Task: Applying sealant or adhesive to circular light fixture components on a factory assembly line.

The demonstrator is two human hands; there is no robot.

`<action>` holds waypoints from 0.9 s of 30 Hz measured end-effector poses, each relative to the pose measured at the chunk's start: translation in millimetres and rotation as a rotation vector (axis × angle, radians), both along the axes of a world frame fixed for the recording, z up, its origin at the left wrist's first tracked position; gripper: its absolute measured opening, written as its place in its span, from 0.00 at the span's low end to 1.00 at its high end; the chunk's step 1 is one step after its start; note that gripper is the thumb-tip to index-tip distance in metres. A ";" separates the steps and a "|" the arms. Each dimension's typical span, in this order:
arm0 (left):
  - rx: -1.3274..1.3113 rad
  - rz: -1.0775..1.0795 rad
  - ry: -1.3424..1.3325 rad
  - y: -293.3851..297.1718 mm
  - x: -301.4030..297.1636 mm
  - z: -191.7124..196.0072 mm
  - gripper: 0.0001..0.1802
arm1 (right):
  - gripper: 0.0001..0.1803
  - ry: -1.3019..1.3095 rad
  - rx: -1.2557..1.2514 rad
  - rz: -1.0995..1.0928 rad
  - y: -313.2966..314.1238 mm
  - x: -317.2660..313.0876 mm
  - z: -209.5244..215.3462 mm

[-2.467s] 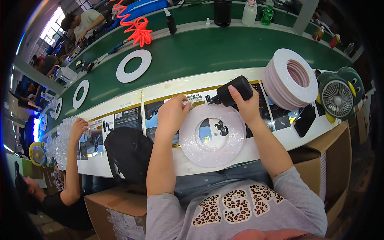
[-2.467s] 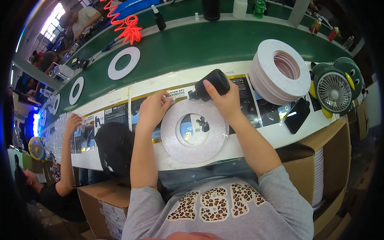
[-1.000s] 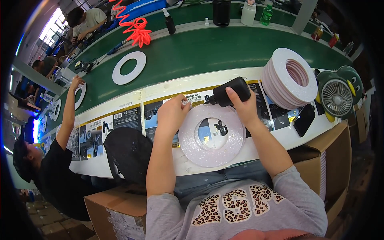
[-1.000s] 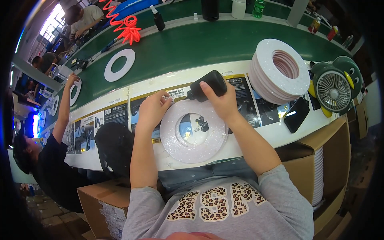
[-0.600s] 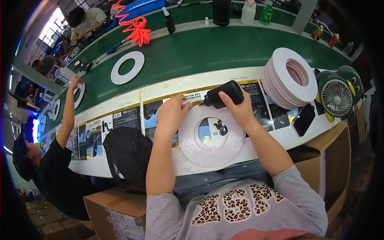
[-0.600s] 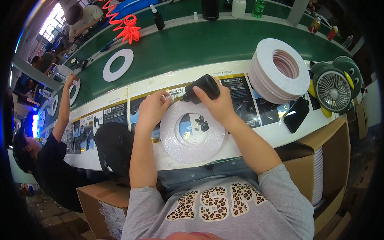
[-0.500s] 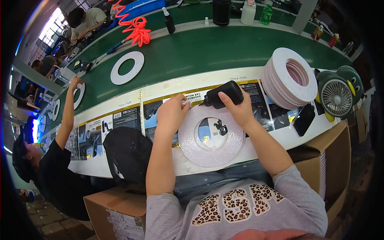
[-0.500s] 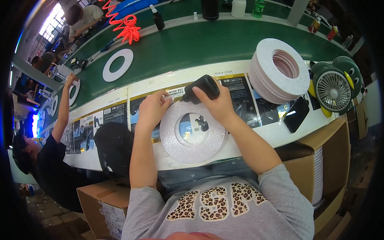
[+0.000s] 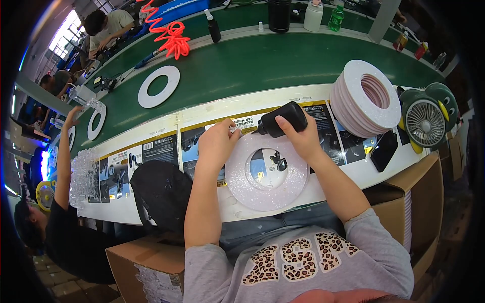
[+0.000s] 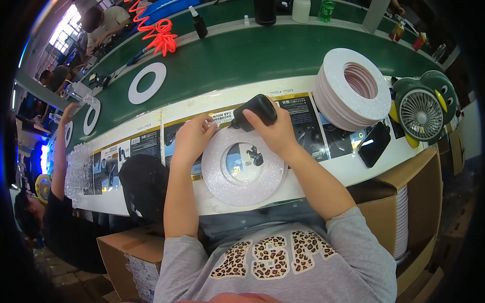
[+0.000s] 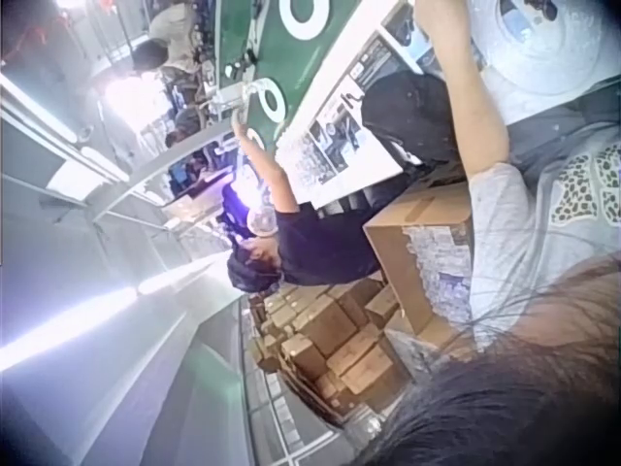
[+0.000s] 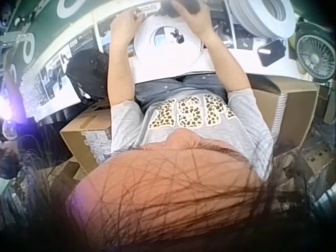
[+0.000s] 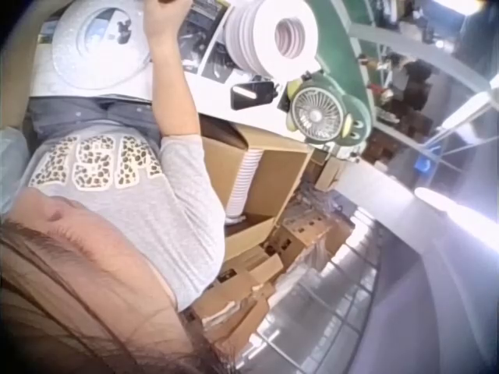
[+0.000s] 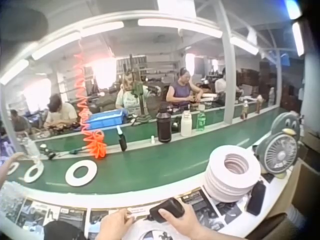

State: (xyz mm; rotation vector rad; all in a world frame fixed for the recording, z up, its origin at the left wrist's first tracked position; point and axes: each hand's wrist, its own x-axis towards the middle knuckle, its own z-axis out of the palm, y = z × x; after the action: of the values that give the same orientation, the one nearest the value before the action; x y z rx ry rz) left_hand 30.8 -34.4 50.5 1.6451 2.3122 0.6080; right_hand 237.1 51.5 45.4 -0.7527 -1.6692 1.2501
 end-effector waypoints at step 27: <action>0.004 -0.007 -0.002 -0.6 0.2 0.2 0.14 | 0.12 0.077 -0.114 0.036 -1.1 8.2 6.5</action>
State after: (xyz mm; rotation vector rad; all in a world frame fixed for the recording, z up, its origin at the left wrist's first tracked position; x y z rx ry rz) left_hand 31.1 -34.9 50.7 1.6532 2.3043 0.6123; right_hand 245.3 50.4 51.9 -0.7362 -1.5661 1.3920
